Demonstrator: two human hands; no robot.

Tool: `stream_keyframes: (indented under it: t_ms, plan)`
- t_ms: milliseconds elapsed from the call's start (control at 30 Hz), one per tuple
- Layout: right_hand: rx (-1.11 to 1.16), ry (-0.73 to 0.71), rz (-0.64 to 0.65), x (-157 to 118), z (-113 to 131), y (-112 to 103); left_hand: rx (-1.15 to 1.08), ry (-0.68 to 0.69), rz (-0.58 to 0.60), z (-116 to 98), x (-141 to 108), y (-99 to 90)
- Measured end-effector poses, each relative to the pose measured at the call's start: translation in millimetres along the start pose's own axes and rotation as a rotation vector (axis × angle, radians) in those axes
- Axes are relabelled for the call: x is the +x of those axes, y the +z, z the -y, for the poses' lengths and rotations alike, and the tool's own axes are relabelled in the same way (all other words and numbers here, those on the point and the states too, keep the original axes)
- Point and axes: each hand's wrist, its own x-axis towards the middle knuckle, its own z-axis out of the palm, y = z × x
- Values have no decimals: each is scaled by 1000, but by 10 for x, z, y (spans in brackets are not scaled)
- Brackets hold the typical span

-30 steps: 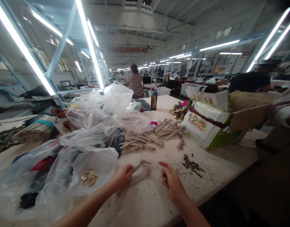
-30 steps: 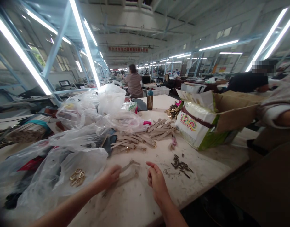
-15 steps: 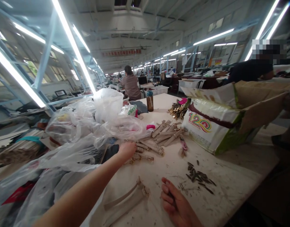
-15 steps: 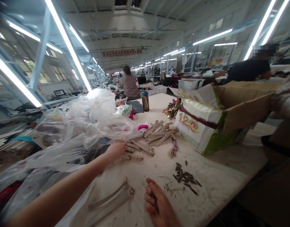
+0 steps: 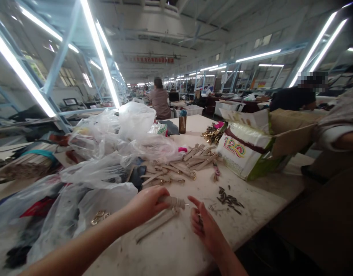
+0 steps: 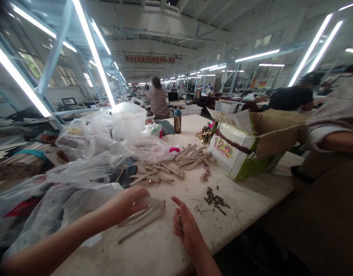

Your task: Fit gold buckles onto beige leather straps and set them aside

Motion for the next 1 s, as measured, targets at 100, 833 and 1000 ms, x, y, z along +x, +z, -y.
stream_keyframes:
  t_ms: [100, 833, 1000]
  plan:
    - [-396, -25, 187, -270, 31, 271, -168, -29, 109, -161, -532, -64]
    - [-254, 287, -45, -1161, -576, 765, 114, 114, 17, -435, -1568, 488]
    - [-194, 312, -12, -1141, -547, 767, -60, 136, 112, -391, -1530, 459]
